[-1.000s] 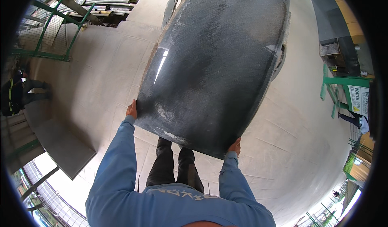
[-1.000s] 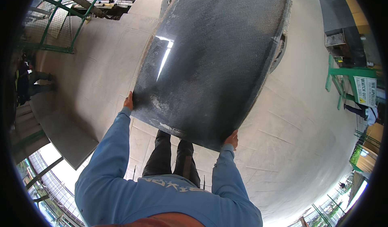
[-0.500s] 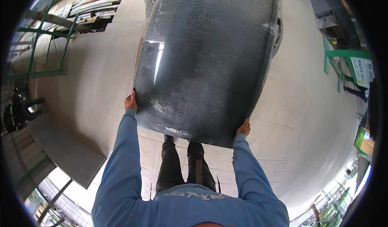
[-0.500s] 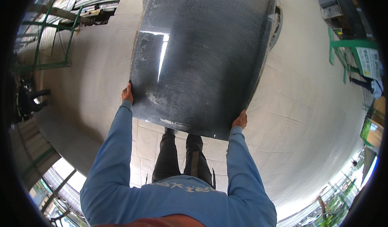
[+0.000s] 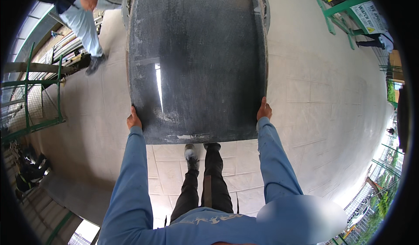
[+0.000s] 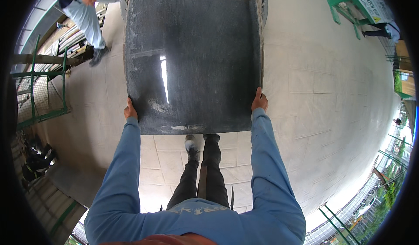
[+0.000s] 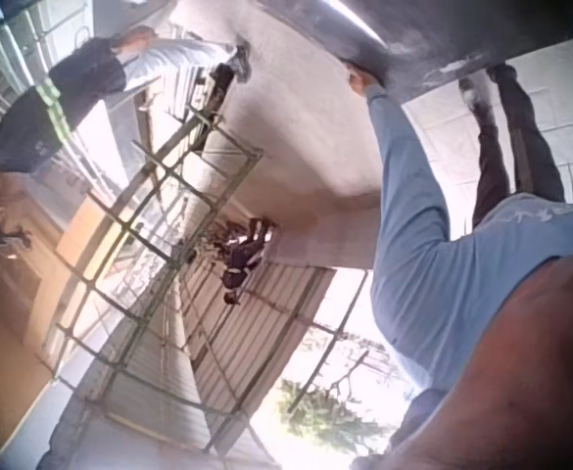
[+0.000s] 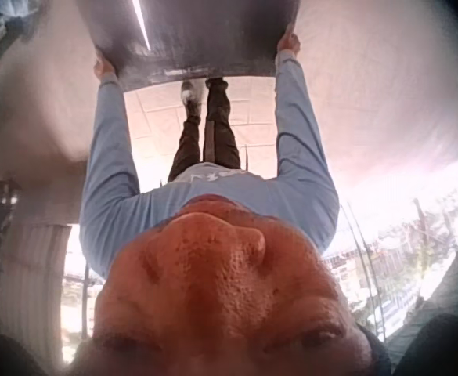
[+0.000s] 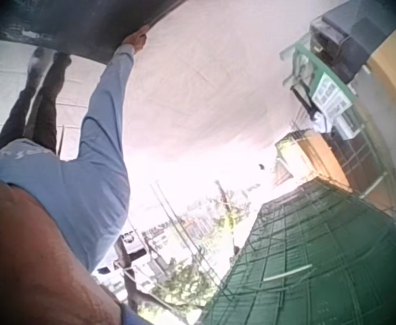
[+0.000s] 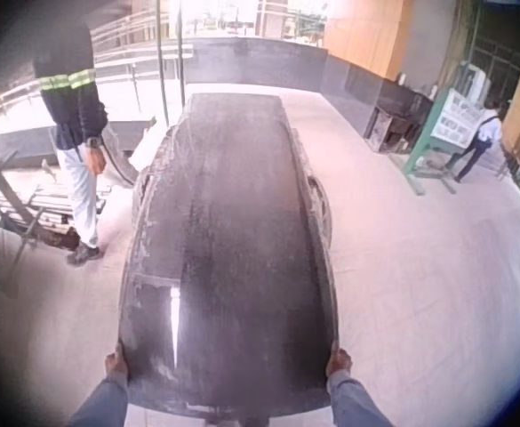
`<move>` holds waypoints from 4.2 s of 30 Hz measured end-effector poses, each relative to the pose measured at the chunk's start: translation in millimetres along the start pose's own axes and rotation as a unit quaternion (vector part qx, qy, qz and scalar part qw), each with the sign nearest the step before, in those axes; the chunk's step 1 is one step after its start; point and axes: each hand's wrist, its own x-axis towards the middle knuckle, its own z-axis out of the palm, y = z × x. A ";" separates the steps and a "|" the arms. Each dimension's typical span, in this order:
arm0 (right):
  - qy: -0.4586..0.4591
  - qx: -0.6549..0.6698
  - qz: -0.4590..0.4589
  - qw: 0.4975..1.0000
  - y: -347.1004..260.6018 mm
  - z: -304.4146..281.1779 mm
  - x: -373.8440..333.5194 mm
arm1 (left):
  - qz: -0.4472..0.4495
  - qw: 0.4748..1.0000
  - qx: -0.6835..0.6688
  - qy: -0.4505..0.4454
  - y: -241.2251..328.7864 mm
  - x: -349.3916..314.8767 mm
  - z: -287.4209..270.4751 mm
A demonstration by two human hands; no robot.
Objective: The person pushes a wheelbarrow containing a large dark slab across a tiled outdoor plaza, then up a ramp into a building. They stop, remove the slab from the wheelbarrow, and place it on the ground. Another worker then lifts the slab and places it back into the wheelbarrow.
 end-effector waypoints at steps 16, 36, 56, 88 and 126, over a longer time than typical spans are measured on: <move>-0.003 -0.053 0.025 0.998 7.6 -62.5 -39.8 | 0.012 1.000 0.005 0.013 -11.1 -59.4 -37.6; 0.016 -0.037 0.002 0.999 -4.6 -12.1 -25.9 | 0.020 0.999 -0.011 0.029 4.1 -14.4 -26.5; 0.014 -0.046 0.006 0.999 18.4 11.5 -4.2 | 0.000 1.000 0.005 0.001 -9.5 -13.1 -3.9; 0.023 -0.059 0.003 0.998 54.2 91.4 -15.6 | -0.035 0.999 0.006 0.016 -72.5 16.2 22.9; 0.025 0.022 0.073 0.997 40.8 70.4 -154.9 | -0.056 0.997 -0.010 -0.056 -113.2 -0.8 -132.1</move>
